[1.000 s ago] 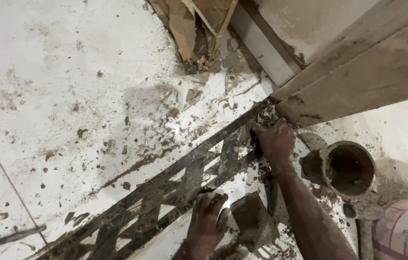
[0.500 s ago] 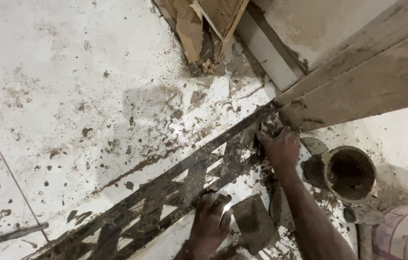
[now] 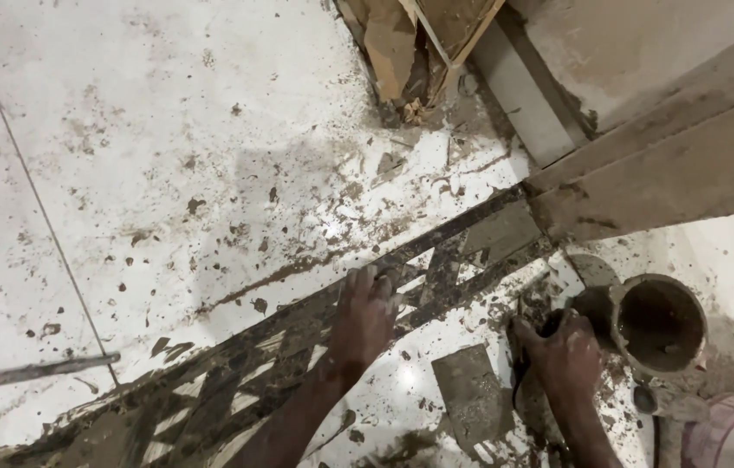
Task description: The person applies wet cement along a floor border using a trowel and positions small tile pieces into the mortar by hand.
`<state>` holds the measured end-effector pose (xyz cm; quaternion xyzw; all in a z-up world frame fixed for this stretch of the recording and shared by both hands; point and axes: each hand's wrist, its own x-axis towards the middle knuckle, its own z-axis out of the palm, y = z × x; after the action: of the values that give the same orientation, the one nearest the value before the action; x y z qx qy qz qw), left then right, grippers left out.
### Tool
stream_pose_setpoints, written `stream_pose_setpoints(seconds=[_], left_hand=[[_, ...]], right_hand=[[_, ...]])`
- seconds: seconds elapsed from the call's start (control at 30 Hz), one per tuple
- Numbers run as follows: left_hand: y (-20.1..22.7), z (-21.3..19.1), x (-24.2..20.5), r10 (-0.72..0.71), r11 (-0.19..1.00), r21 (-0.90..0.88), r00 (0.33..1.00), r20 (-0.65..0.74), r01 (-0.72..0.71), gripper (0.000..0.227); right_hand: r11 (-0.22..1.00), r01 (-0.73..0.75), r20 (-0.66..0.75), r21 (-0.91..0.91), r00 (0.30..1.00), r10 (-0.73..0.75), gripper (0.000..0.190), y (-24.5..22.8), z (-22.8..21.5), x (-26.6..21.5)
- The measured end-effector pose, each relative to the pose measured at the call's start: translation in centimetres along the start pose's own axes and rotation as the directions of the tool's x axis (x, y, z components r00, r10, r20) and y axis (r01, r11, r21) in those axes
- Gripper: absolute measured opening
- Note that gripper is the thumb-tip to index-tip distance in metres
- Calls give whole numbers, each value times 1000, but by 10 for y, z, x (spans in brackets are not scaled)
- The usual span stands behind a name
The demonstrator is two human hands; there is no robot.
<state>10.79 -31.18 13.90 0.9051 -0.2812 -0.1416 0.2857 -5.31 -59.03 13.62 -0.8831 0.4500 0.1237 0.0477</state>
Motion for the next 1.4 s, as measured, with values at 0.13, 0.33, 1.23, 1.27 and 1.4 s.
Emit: stream_pose_setpoints(seconds=[0.13,0.33,1.23,1.27,1.4], left_hand=[[-12,22,5,-43,995,95,996,75,35,46],[-39,64,13,93,992,90,995,-36,-89,43],[23,17,63,230,953,145,945,233,-267,85],[29,11,61,180,971,109,951,252,-213,92],[5,55,65,361,887,263,925,119,-380,99]], right_hand=[[998,-61,101,-21,993,63,99,-3,-14,-15],[927,306,-206,-217,914,-350,71,75,64,-11],[915,399,449,-66,830,-330,38,154,15,-98],[899,433,393,-60,838,-377,40,151,8,-101],[741,654,-108,-153,734,-670,36,125,-35,-119]])
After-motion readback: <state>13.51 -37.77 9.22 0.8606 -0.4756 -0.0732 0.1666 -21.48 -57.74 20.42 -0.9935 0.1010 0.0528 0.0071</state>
